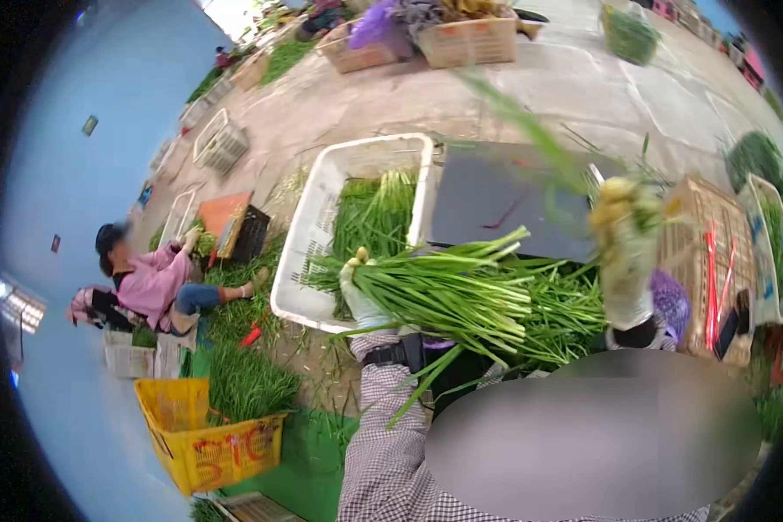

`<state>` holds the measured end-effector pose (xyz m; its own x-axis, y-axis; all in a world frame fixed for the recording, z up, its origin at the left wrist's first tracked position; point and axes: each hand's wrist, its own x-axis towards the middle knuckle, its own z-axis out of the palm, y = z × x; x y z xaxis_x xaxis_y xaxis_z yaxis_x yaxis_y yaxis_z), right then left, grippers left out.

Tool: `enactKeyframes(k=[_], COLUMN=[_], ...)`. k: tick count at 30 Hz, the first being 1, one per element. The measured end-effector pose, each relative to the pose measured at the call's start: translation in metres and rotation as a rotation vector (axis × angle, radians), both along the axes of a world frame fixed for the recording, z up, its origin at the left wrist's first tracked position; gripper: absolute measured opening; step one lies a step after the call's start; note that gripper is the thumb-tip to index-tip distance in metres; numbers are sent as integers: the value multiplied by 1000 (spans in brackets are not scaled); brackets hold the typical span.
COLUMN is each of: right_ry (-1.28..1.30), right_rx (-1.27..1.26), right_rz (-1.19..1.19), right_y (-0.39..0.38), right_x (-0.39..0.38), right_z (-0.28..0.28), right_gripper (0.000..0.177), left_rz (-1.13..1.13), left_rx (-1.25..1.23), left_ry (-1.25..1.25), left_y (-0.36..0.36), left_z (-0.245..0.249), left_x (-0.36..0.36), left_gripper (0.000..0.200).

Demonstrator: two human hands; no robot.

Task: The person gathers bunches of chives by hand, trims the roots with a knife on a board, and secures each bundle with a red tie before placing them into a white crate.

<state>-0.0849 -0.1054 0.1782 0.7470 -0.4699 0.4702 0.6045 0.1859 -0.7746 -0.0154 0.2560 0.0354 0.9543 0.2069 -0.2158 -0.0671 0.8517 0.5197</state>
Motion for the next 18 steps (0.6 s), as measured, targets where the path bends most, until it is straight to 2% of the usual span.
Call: enactKeyframes(k=[1, 2, 3, 4, 5, 7, 8, 10, 11, 13, 15, 18], right_ry=[180, 330, 616, 504, 530, 631, 636, 693, 692, 655, 649, 649], right_rx=[-137, -104, -153, -186, -121, -198, -201, -72, -54, 46, 111, 200], right_rz=[197, 465, 575, 553, 589, 539, 544, 511, 482, 364, 369, 390], right_y=[12, 38, 48, 66, 74, 81, 83, 84, 82, 82, 78, 78], right_x=[-5, -7, -5, -4, 2, 0, 0, -6, -6, -1, 8, 19], right_z=[-18, -10, -26, -47, -82, -98, -98, -95, -96, -95, -101, -113], right_gripper=[19, 18, 19, 20, 21, 21, 21, 22, 25, 26, 25, 23], left_rz=[43, 6, -32, -160, -282, -160, -153, -260, -268, -199, -165, -42], left_rx=[-9, -50, -89, -96, -59, -262, -264, -280, -284, -273, -292, -154], left_ry=[-5, -36, -67, -154, -189, -168, -164, -368, -361, -399, -405, -392], left_y=[2, 3, 4, 3, 10, 9, 10, 7, 10, 14, 8, 10], left_z=[-7, -4, 1, 10, 15, 2, -1, -5, -13, -22, -22, -22], left_x=[6, 8, 8, -3, 1, 2, 1, -2, -1, 6, 4, 6], left_gripper=[23, 25, 27, 36, 43, 40, 40, 40, 40, 39, 39, 50])
